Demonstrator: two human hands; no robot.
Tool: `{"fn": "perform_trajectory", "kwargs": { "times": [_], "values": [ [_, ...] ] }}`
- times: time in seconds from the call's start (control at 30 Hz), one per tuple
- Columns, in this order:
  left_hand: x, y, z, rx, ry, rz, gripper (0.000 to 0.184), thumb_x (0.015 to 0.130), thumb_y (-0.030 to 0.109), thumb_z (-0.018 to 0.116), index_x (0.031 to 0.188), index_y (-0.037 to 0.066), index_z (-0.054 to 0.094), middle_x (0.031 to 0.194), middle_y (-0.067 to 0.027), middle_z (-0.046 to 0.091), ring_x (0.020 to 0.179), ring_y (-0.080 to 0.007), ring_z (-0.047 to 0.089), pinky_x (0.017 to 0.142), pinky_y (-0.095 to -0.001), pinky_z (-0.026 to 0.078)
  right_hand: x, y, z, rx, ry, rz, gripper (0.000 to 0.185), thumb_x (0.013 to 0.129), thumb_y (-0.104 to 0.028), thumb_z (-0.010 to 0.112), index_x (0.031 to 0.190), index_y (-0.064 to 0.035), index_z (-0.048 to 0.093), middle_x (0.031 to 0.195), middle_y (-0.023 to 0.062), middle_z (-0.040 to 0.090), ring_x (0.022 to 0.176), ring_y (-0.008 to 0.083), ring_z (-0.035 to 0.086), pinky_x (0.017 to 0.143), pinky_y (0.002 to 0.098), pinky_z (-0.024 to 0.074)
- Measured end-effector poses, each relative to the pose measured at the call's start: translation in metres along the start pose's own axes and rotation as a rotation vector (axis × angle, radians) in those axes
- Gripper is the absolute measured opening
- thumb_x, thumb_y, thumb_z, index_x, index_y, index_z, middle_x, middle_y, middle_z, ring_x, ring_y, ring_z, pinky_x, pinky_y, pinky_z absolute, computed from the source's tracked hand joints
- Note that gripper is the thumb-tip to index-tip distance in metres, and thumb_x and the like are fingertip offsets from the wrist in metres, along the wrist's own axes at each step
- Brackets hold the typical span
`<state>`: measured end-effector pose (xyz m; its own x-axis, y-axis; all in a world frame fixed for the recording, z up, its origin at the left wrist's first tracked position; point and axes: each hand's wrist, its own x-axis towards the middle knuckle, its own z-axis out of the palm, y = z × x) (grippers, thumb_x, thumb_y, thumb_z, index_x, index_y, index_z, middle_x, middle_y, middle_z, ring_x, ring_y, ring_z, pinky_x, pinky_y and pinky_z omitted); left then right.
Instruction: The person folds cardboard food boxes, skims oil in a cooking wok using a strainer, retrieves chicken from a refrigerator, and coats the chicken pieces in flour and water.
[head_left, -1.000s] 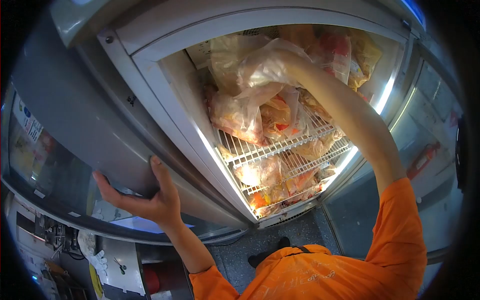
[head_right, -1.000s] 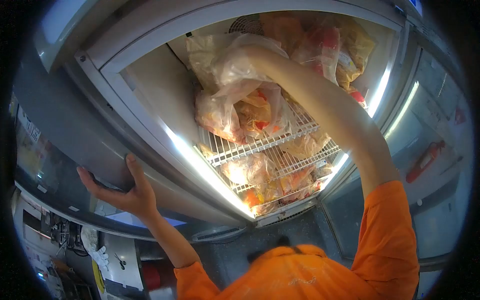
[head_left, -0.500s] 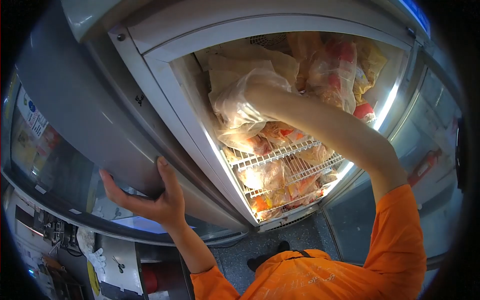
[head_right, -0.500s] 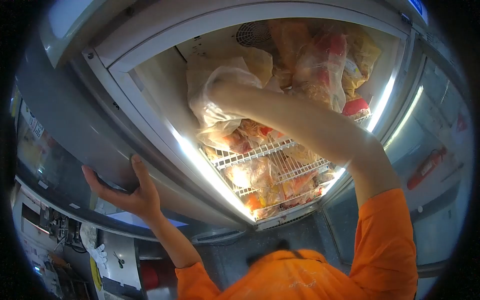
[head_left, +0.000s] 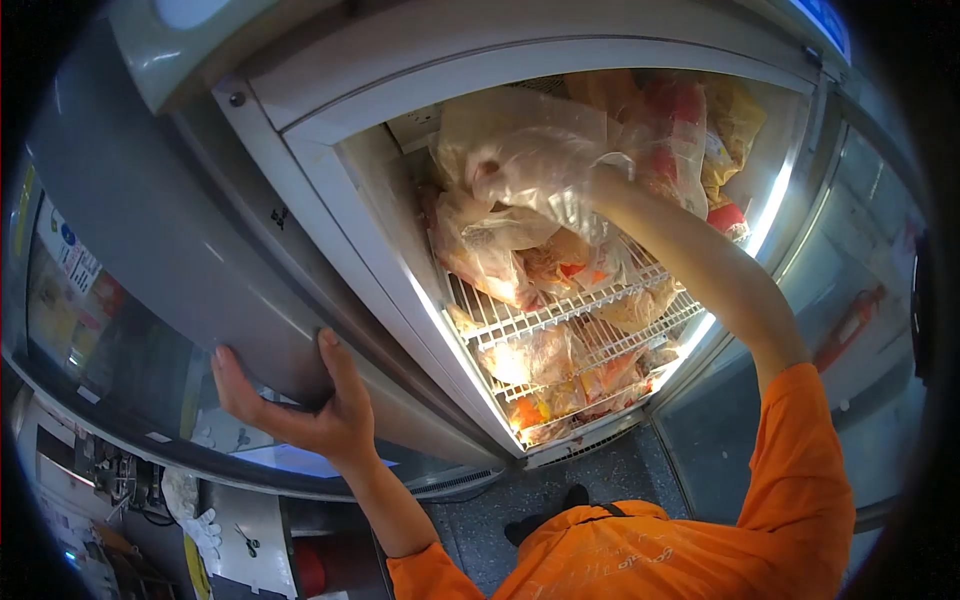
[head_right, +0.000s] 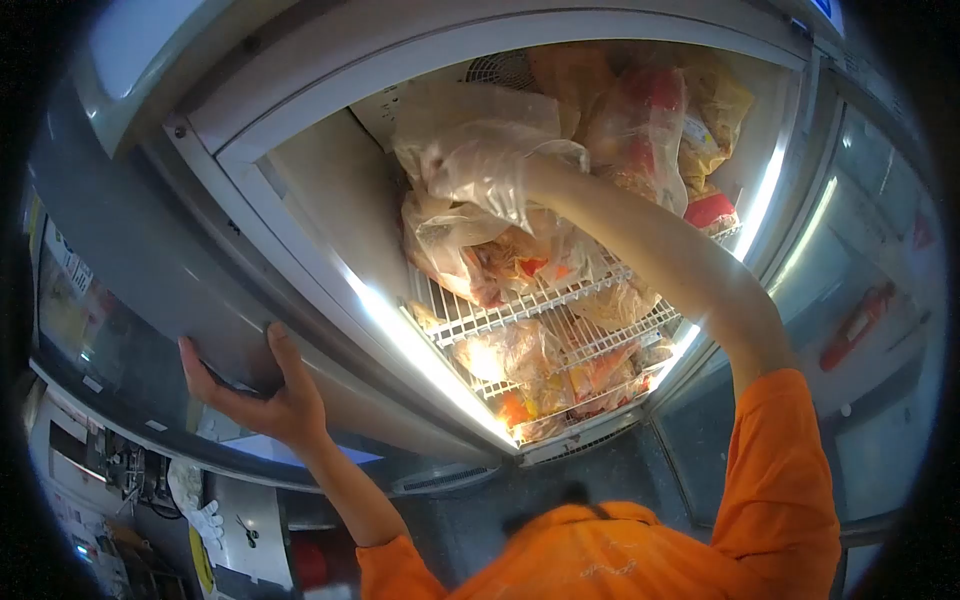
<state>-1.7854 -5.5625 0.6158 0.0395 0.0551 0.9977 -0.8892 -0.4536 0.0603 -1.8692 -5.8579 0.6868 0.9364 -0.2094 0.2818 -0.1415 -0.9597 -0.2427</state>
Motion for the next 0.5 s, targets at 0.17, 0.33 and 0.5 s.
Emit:
{"fn": "perform_trajectory", "kwargs": {
  "times": [0.17,0.33,0.5],
  "values": [
    [0.001,0.004,-0.002,0.037,-0.028,-0.032,0.071,0.079,0.023,0.071,0.133,-0.004,0.034,0.127,-0.0224,0.040,0.118,-0.0372,0.043,0.091,-0.0483,0.041,-0.059,-0.009,-0.037,0.477,0.447,0.142,0.026,0.083,-0.024,0.061,0.100,-0.0033,0.064,0.083,0.0058,0.065,0.067,0.0151,0.060,0.066,0.0272,0.0488],
    [0.001,0.007,-0.001,-0.042,-0.002,-0.070,0.070,0.079,0.021,0.071,0.133,-0.005,0.034,0.127,-0.0225,0.040,0.116,-0.0367,0.044,0.091,-0.0470,0.042,-0.154,-0.050,-0.029,0.764,0.631,0.146,0.023,0.085,-0.021,0.053,0.092,-0.0007,0.060,0.073,0.0053,0.060,0.066,0.0121,0.056,0.063,0.0234,0.0461],
    [0.002,0.012,-0.001,-0.064,0.019,-0.097,0.069,0.079,0.020,0.072,0.134,0.000,0.035,0.127,-0.0185,0.043,0.115,-0.0327,0.047,0.093,-0.0420,0.045,-0.200,-0.143,0.020,0.317,0.718,-0.088,0.031,0.084,-0.018,0.059,0.108,-0.0014,0.049,0.095,0.0065,0.050,0.088,0.0153,0.049,0.078,0.0249,0.0433]
  ]
}}
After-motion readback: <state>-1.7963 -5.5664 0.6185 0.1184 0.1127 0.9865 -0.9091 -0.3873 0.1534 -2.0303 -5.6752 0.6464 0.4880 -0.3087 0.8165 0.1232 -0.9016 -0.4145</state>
